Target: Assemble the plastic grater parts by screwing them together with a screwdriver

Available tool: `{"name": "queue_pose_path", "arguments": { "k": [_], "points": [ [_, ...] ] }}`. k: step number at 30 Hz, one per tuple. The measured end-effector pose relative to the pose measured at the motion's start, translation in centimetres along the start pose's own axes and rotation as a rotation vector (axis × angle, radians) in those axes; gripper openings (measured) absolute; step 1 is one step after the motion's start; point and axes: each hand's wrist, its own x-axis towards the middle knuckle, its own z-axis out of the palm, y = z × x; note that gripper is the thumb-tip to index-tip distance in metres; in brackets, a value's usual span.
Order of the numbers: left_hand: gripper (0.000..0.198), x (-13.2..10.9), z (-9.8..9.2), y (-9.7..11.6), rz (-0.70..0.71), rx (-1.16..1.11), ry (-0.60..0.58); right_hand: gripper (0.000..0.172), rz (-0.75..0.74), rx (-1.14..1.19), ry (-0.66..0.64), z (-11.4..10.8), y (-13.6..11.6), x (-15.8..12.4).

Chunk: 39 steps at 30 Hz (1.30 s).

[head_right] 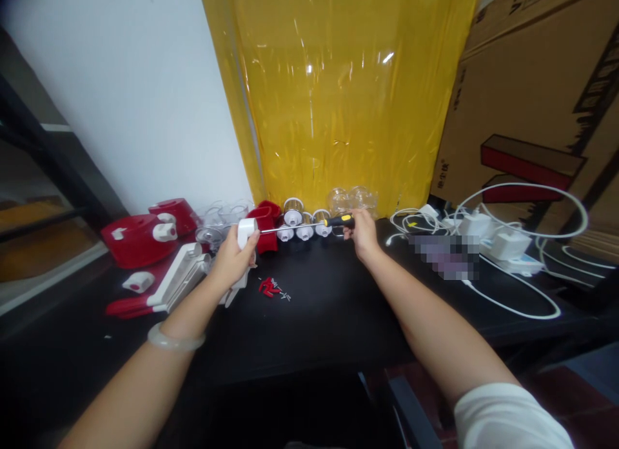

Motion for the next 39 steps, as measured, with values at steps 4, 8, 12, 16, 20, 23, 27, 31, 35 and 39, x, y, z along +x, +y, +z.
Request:
{"name": "queue_pose_path", "arguments": {
  "k": [4, 8, 12, 16, 20, 23, 27, 31, 35, 39],
  "points": [
    [0.038, -0.01, 0.0, -0.04, 0.001, 0.021, -0.002, 0.025, -0.038, -0.013, -0.012, -0.09, 0.13, 0.04],
    [0.039, -0.01, 0.08, -0.12, -0.016, 0.001, -0.007, 0.03, -0.063, -0.028, -0.024, -0.25, 0.25, -0.02],
    [0.04, -0.01, 0.15, -0.3, -0.01, -0.011, -0.011, 0.033, -0.052, -0.052, -0.036, -0.37, 0.37, -0.01],
    [0.04, 0.06, 0.15, -0.4, -0.021, -0.017, 0.0, 0.041, 0.082, -0.039, -0.041, -0.38, 0.36, 0.05],
    [0.04, 0.1, 0.06, -0.3, -0.04, -0.033, 0.008, 0.037, 0.15, -0.026, -0.079, -0.31, 0.07, -0.14],
    [0.039, 0.1, 0.01, -0.25, -0.049, -0.028, 0.009, 0.031, 0.135, -0.024, -0.092, -0.27, -0.08, -0.3],
    [0.039, 0.12, 0.07, -0.39, -0.036, -0.023, 0.01, 0.029, 0.113, -0.026, -0.081, -0.41, 0.09, -0.2],
    [0.04, 0.13, 0.15, -0.45, -0.037, -0.02, -0.001, 0.027, 0.091, -0.016, -0.078, -0.51, 0.27, -0.03],
    [0.04, 0.1, 0.16, -0.38, -0.044, -0.038, -0.018, 0.023, 0.076, -0.028, -0.051, -0.45, 0.27, -0.02],
    [0.041, 0.09, 0.2, -0.44, -0.046, -0.037, 0.001, 0.022, 0.058, -0.036, -0.06, -0.48, 0.39, 0.05]
  ]
}}
